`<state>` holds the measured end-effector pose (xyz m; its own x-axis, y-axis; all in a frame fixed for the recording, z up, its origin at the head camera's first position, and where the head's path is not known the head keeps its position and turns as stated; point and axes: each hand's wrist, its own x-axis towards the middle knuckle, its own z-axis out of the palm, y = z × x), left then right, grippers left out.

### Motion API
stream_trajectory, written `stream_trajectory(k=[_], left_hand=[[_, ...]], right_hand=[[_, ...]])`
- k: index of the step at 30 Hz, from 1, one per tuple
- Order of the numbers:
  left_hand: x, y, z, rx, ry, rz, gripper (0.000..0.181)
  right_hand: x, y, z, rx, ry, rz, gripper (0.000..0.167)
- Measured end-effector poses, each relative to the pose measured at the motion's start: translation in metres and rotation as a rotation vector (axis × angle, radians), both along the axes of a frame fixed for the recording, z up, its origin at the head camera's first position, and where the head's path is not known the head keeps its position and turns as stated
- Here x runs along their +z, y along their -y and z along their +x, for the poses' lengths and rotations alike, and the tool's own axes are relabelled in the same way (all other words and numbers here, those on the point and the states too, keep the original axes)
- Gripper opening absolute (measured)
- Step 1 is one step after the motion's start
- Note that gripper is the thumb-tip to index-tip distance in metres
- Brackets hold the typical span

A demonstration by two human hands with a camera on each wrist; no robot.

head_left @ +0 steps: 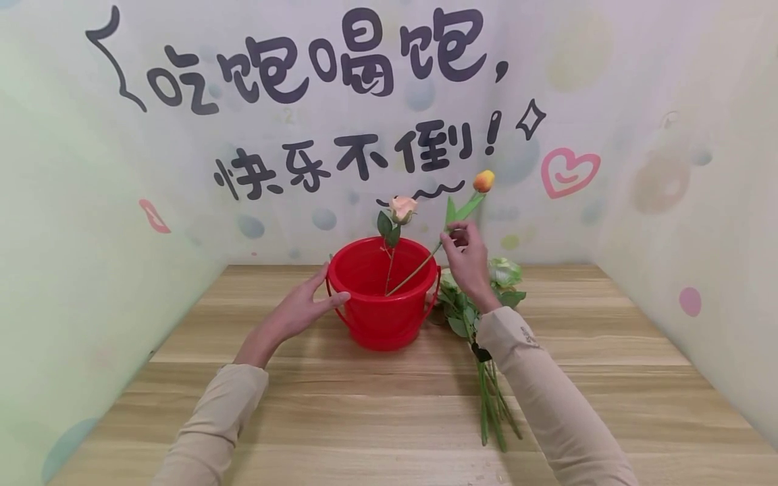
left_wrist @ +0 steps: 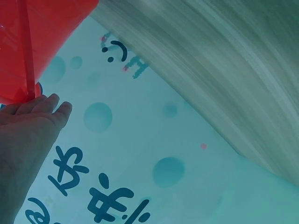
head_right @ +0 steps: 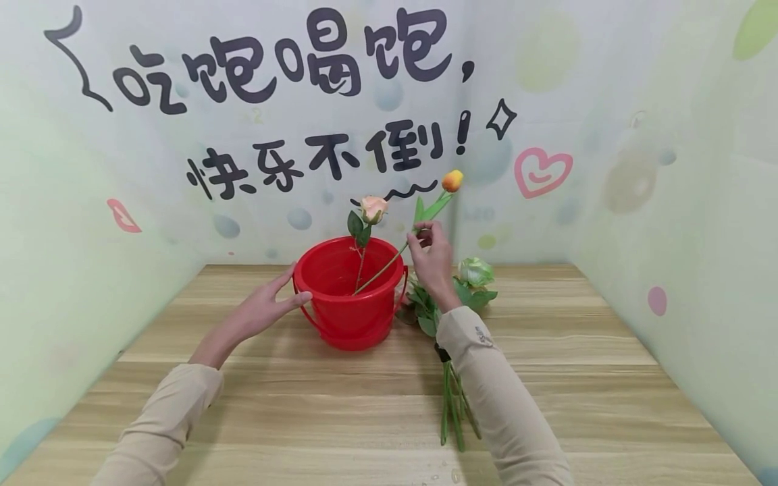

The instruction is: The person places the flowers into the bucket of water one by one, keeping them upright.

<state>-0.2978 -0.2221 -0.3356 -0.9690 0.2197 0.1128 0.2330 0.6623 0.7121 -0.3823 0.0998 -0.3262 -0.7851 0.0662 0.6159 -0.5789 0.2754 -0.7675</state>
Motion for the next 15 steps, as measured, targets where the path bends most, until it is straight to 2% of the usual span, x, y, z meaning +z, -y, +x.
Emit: stream_trajectory(k=[15], left_hand=[[-0.0015,0.0003,0.0002,0.003,0.006,0.003,0.101]], right_hand=[[-0.0101,0.0019,-0.0009,0.041,-0.064,0.176,0.026]])
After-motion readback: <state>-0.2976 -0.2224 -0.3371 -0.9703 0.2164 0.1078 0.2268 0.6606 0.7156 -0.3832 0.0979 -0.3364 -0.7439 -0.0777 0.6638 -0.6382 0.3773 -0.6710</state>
